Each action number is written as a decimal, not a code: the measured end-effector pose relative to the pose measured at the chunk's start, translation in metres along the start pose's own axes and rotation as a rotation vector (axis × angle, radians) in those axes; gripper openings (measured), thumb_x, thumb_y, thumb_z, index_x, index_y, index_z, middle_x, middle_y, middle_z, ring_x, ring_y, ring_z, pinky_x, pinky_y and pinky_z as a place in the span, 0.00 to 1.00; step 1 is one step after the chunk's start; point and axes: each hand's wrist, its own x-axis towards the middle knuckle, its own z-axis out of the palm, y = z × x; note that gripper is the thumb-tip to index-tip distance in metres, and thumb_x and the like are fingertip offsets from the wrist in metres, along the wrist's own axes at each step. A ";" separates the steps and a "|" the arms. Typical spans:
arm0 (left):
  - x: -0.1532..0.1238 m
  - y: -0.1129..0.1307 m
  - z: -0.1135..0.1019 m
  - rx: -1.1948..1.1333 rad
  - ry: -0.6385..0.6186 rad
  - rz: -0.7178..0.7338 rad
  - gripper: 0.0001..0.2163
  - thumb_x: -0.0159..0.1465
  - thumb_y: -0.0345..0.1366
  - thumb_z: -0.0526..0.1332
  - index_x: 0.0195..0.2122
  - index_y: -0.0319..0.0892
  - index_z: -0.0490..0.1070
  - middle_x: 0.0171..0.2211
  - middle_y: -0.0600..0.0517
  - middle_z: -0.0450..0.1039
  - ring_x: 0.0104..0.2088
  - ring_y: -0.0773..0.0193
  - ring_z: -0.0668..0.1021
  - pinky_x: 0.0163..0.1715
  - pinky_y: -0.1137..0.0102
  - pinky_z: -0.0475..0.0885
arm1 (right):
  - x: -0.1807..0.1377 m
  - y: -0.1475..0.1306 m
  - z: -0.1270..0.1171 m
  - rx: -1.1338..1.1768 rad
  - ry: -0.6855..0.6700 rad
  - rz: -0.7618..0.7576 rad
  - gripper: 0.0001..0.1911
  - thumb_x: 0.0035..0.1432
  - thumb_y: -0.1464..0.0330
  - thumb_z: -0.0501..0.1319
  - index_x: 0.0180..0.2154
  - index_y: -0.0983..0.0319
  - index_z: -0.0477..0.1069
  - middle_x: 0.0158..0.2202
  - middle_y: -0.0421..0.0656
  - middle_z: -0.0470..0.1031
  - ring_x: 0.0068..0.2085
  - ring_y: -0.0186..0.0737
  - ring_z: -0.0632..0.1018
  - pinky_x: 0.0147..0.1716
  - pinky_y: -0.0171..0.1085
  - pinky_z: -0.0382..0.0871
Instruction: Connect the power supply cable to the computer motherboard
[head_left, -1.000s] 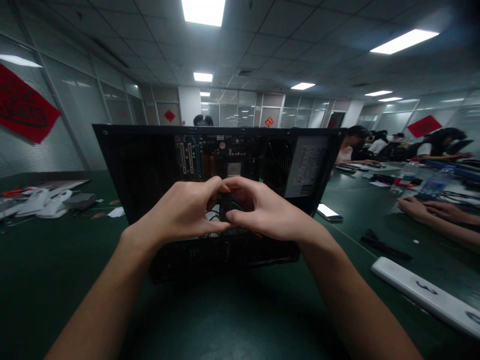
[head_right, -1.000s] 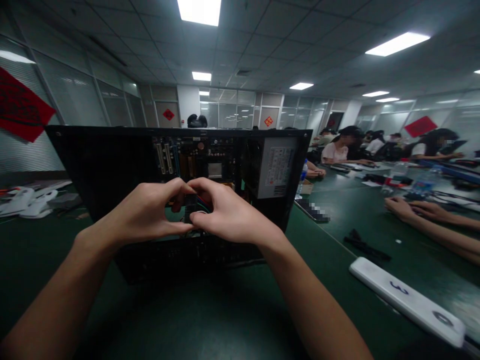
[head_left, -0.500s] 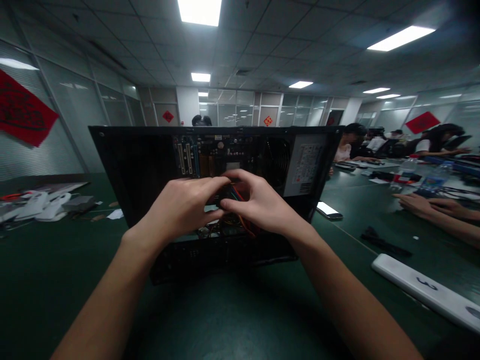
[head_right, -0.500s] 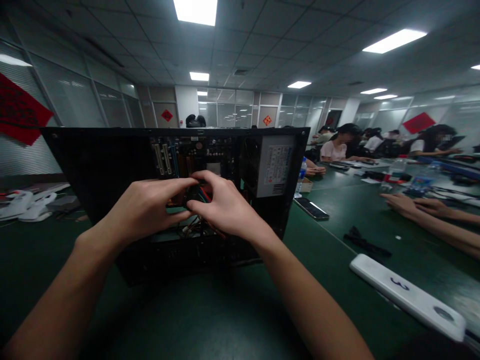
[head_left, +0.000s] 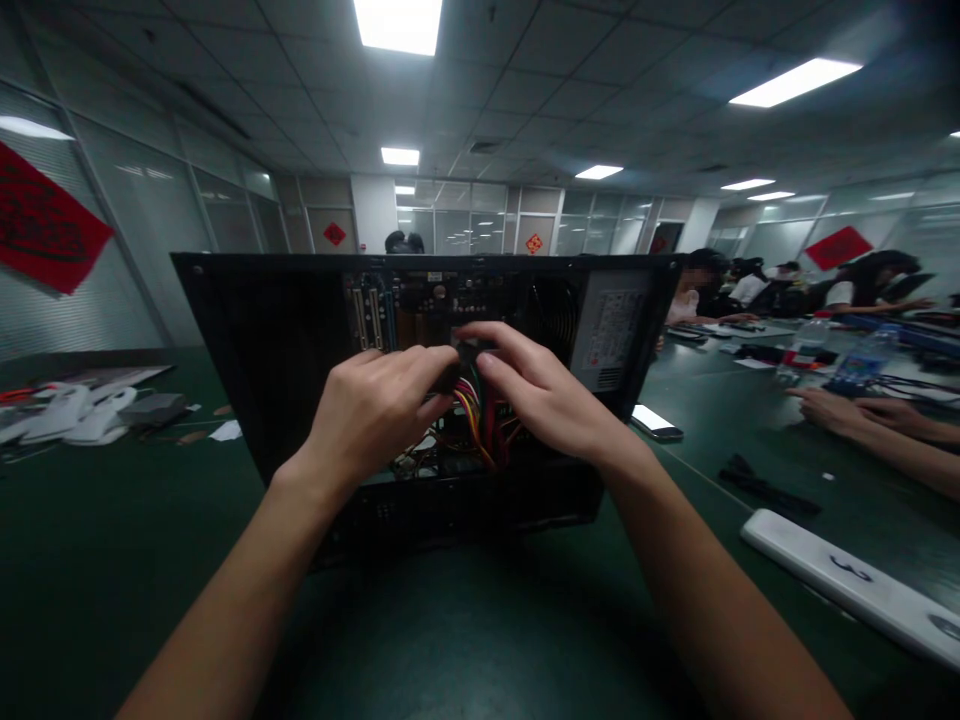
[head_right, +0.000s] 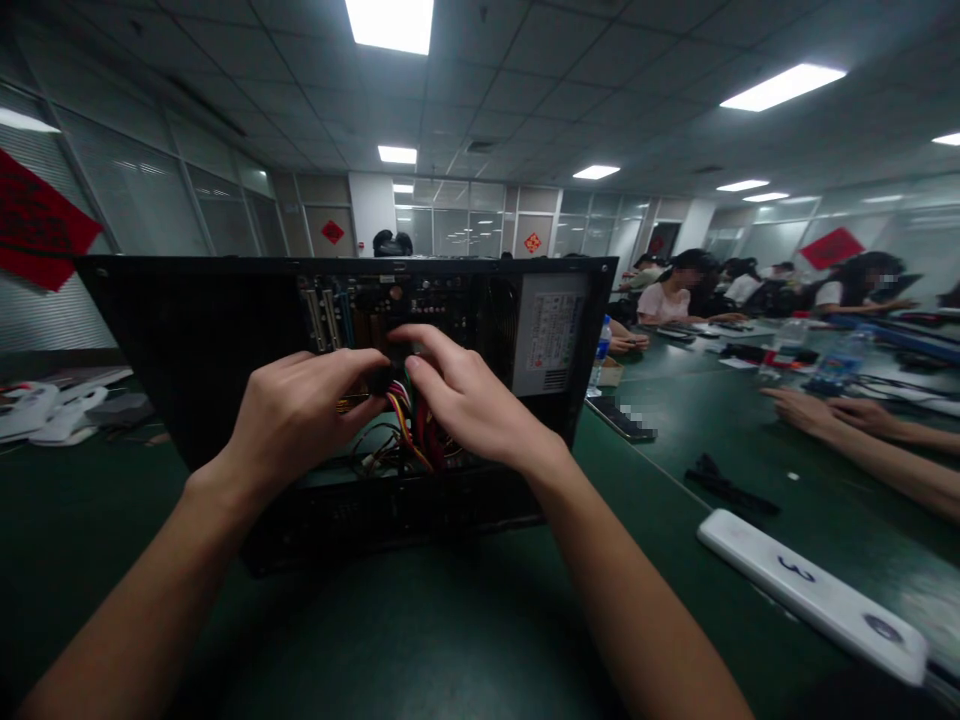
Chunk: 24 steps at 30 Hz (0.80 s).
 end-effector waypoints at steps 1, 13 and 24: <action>0.000 0.000 0.001 0.010 0.027 -0.009 0.11 0.67 0.39 0.59 0.48 0.42 0.70 0.39 0.50 0.81 0.33 0.59 0.82 0.32 0.68 0.71 | -0.001 0.000 -0.003 -0.060 -0.017 -0.031 0.19 0.68 0.70 0.50 0.58 0.62 0.65 0.55 0.47 0.73 0.54 0.43 0.75 0.54 0.43 0.69; -0.011 0.003 0.032 -0.048 -0.194 -0.386 0.09 0.65 0.40 0.61 0.43 0.44 0.76 0.36 0.50 0.82 0.34 0.56 0.83 0.29 0.68 0.71 | 0.004 0.027 0.021 -0.914 -0.036 -0.109 0.18 0.69 0.75 0.50 0.56 0.63 0.69 0.49 0.54 0.71 0.52 0.48 0.70 0.42 0.40 0.72; 0.008 0.007 0.099 -0.183 -0.728 -0.381 0.11 0.66 0.39 0.58 0.41 0.48 0.80 0.41 0.47 0.82 0.43 0.51 0.82 0.39 0.65 0.73 | -0.002 0.089 0.030 -0.892 -0.335 0.158 0.14 0.68 0.75 0.50 0.50 0.64 0.70 0.51 0.51 0.72 0.46 0.46 0.77 0.39 0.38 0.69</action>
